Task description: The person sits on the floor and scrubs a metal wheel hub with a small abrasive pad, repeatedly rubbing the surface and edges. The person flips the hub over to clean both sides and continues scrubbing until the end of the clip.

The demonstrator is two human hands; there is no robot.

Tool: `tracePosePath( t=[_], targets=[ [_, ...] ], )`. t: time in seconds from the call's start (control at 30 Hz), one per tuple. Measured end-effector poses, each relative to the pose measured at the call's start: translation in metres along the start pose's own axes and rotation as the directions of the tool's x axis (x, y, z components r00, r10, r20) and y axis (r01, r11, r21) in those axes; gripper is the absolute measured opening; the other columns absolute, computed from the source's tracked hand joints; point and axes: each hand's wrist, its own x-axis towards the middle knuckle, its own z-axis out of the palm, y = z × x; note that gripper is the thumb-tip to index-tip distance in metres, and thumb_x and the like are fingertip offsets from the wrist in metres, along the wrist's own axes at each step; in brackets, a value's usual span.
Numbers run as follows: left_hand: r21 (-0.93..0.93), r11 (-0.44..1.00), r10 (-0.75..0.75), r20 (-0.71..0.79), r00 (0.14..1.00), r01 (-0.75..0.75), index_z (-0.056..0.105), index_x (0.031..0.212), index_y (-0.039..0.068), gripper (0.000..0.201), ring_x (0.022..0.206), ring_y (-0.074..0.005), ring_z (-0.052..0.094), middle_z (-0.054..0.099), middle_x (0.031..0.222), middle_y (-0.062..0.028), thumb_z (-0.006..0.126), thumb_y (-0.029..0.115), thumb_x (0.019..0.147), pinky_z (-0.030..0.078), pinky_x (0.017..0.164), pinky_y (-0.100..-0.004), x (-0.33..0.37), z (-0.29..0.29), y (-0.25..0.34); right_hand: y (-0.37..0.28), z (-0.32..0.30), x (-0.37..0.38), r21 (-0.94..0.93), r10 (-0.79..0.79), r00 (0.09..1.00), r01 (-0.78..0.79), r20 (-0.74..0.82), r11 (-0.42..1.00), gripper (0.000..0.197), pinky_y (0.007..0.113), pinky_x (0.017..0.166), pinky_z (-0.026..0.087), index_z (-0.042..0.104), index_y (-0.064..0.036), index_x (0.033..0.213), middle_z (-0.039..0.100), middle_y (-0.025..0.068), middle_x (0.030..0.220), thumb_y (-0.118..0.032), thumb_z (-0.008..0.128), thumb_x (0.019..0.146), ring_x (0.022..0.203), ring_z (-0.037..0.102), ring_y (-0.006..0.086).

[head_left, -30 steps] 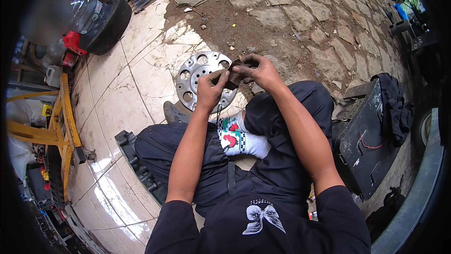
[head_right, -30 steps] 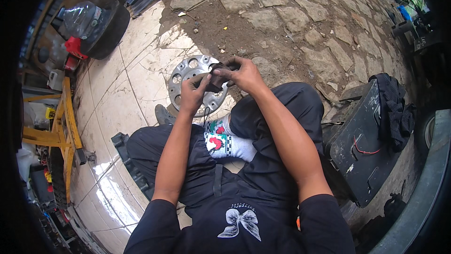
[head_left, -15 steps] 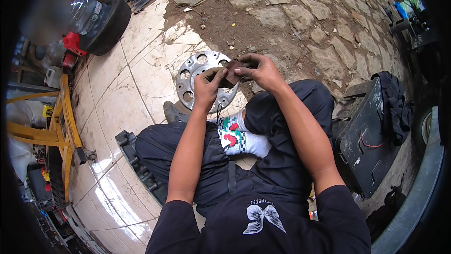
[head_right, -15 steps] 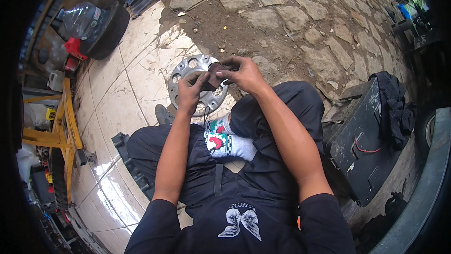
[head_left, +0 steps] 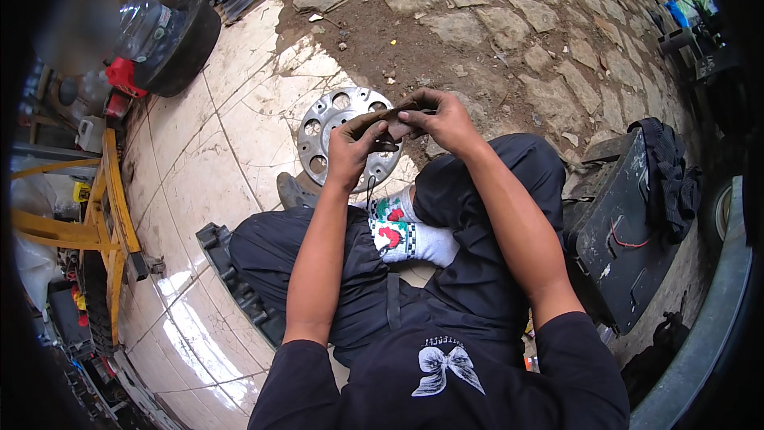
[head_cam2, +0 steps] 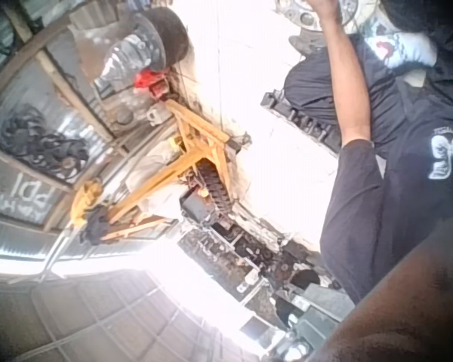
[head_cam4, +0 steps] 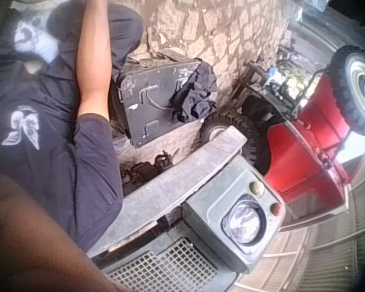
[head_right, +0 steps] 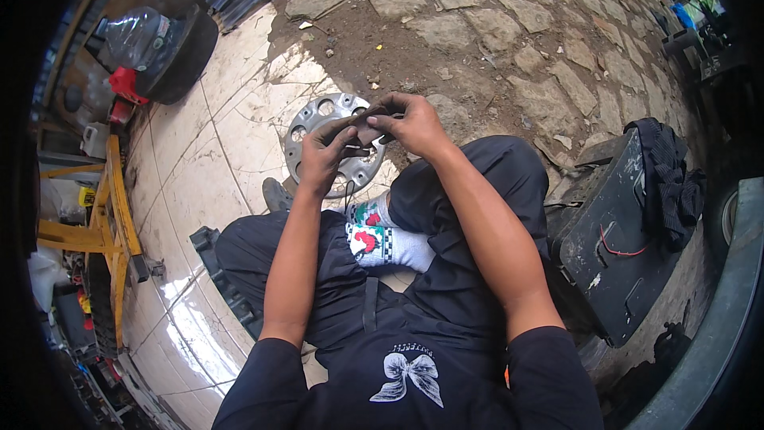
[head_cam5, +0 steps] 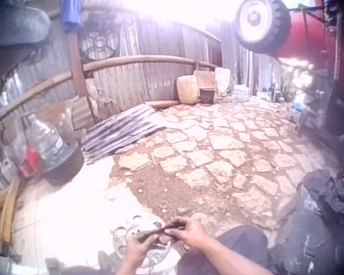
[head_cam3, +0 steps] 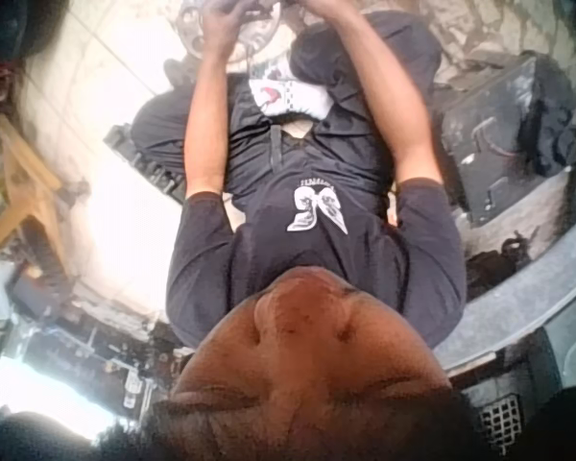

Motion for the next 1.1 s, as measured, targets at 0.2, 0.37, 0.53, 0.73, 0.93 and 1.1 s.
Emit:
tracePosePath(
  t=[0.2,0.37,0.53,0.73,0.93,1.1],
  targets=[
    [0.111,0.994,0.002,0.023,1.0,-0.005,0.072,0.129,-0.006,0.034,0.094,-0.0224,0.078,0.077,0.114,-0.0152,0.074,0.012,0.101,0.067,0.082,-0.0365,0.004,-0.011,-0.007,0.002,0.001,0.0,-0.187,-0.111,0.993,0.118,0.051,0.975,0.021,0.031,0.077,0.061,0.077,0.0003,0.115,0.078,0.0066,0.098,0.001,0.075,0.094,0.089,0.074,0.0136],
    [-0.174,0.977,-0.122,0.027,0.992,0.125,0.071,0.127,-0.009,0.033,0.095,-0.025,0.078,0.076,0.116,-0.0183,0.074,0.012,0.102,0.068,0.083,-0.038,0.004,-0.007,-0.001,-0.005,0.001,-0.002,-0.242,-0.07,0.997,0.071,0.015,0.968,0.022,0.031,0.082,0.06,0.081,-0.0017,0.113,0.08,0.0064,0.1,0.002,0.075,0.091,0.092,0.074,0.0138],
    [-0.133,0.984,-0.118,0.028,0.993,0.121,0.072,0.125,-0.011,0.031,0.095,-0.0248,0.078,0.077,0.114,-0.0181,0.074,0.008,0.101,0.067,0.084,-0.0363,0.004,-0.006,-0.003,0.001,0.003,-0.005,-0.37,-0.261,0.965,0.243,0.0,0.897,0.024,0.034,0.084,0.061,0.083,-0.0061,0.11,0.082,0.0127,0.099,-0.003,0.077,0.087,0.09,0.078,0.0197],
    [0.001,0.998,-0.064,-0.018,0.998,0.064,0.073,0.123,-0.011,0.029,0.097,-0.0229,0.078,0.078,0.11,-0.0169,0.076,0.005,0.098,0.066,0.087,-0.0338,0.004,-0.008,-0.005,-0.02,0.009,-0.01,-0.365,-0.087,0.996,0.074,-0.019,0.928,0.028,0.036,0.086,0.061,0.082,-0.0049,0.112,0.082,0.0135,0.097,-0.021,0.083,0.089,0.087,0.078,0.0192],
    [0.124,0.992,-0.008,0.008,1.0,0.007,0.073,0.122,-0.011,0.03,0.1,-0.0245,0.077,0.077,0.114,-0.0187,0.078,0.0,0.095,0.065,0.092,-0.0364,0.002,-0.005,-0.001,-0.003,0.002,-0.005,-0.095,0.133,0.99,-0.129,0.047,0.987,0.031,0.032,0.076,0.062,0.081,-0.0013,0.114,0.082,0.0097,0.099,-0.025,0.084,0.094,0.082,0.076,0.0151],
    [-0.017,1.0,-0.011,0.045,0.999,0.011,0.072,0.123,-0.012,0.033,0.1,-0.0252,0.078,0.078,0.113,-0.0197,0.08,-0.002,0.092,0.065,0.093,-0.0346,0.007,-0.018,-0.012,-0.007,0.001,-0.006,-0.008,0.156,0.981,-0.156,0.112,0.988,0.028,0.029,0.072,0.062,0.08,0.0001,0.116,0.082,0.009,0.101,-0.02,0.082,0.097,0.081,0.075,0.0128]
  ],
)
